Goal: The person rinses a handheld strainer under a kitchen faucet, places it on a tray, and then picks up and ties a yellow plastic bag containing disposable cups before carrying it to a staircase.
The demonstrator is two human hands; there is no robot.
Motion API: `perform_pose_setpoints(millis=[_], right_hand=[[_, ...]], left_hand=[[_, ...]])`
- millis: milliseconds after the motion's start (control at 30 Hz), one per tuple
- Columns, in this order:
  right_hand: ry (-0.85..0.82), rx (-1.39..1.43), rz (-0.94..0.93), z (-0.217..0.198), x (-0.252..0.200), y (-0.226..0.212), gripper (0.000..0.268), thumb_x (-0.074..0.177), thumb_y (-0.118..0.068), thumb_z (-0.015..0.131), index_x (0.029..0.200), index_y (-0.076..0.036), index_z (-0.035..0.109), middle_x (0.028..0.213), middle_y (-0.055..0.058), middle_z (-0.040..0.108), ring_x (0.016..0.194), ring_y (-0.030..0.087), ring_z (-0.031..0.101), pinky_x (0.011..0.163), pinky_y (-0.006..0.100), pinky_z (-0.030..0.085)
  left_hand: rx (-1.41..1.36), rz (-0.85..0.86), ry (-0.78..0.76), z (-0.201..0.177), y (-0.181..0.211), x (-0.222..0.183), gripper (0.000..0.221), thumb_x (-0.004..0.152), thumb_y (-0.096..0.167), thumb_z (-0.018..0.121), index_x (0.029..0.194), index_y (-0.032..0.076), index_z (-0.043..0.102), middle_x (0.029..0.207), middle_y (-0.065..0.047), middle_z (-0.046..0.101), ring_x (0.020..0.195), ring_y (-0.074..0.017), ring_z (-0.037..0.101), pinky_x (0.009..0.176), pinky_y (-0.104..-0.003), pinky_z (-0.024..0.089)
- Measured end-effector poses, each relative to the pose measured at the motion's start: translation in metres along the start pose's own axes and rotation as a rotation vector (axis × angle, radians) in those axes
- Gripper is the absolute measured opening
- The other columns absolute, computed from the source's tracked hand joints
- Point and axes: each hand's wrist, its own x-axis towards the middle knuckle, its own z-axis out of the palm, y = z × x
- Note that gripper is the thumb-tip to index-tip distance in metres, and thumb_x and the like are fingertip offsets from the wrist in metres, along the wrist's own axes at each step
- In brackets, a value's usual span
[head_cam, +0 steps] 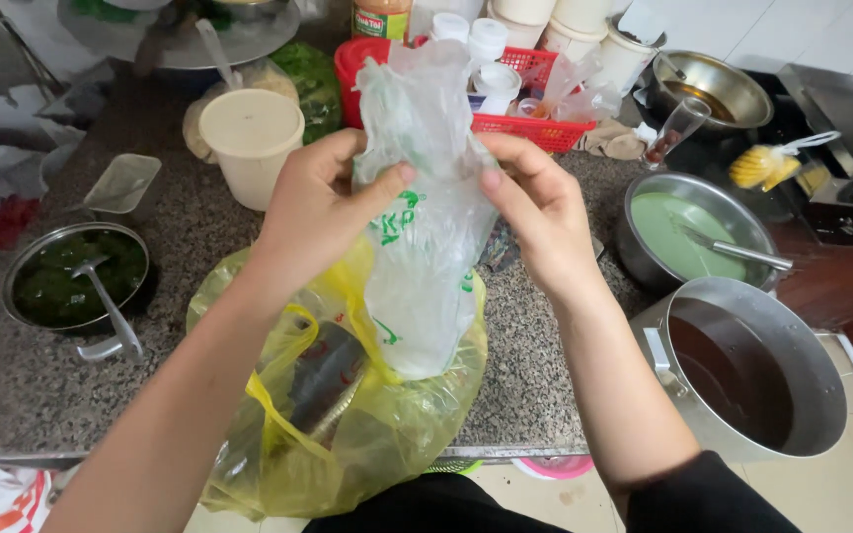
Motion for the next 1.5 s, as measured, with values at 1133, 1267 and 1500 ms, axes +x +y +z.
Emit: perform_pose_setpoints(millis=[1133, 1267, 1500], right_hand=[[0.055, 0.209, -0.215, -0.023, 0.019, -0.01, 0.023, 0.104, -0.018, 0.069, 0.122, -0.005, 0.067, 0.13, 0.007, 0.067, 0.12, 0.017, 0.062, 0.112, 0.036, 0.047], [0.059, 0.183, -0.21, -0.044, 0.018, -0.001, 0.02, 0.104, -0.018, 0.069, 0.12, -0.006, 0.064, 0.119, 0.006, 0.07, 0.113, 0.015, 0.064, 0.108, 0.034, 0.048], [0.112, 0.204, -0.27, -0.065, 0.022, 0.01, 0.017, 0.108, -0.017, 0.071, 0.117, -0.005, 0.063, 0.113, 0.006, 0.071, 0.107, 0.016, 0.064, 0.105, 0.035, 0.049]], left_hand=[[-0.327, 0.063, -0.077, -0.013, 0.016, 0.019, 0.02, 0.099, 0.018, 0.078, 0.099, 0.006, 0.062, 0.09, 0.001, 0.069, 0.079, -0.0065, 0.064, 0.072, -0.024, 0.055], [-0.357, 0.111, -0.078, -0.015, 0.012, 0.018, 0.023, 0.102, 0.019, 0.076, 0.104, 0.006, 0.058, 0.094, 0.001, 0.066, 0.083, -0.0061, 0.063, 0.074, -0.024, 0.055], [-0.101, 0.17, 0.296, -0.022, -0.019, 0.028, 0.026, 0.109, 0.023, 0.068, 0.109, 0.003, 0.052, 0.093, -0.002, 0.066, 0.078, -0.0061, 0.064, 0.068, -0.023, 0.057]])
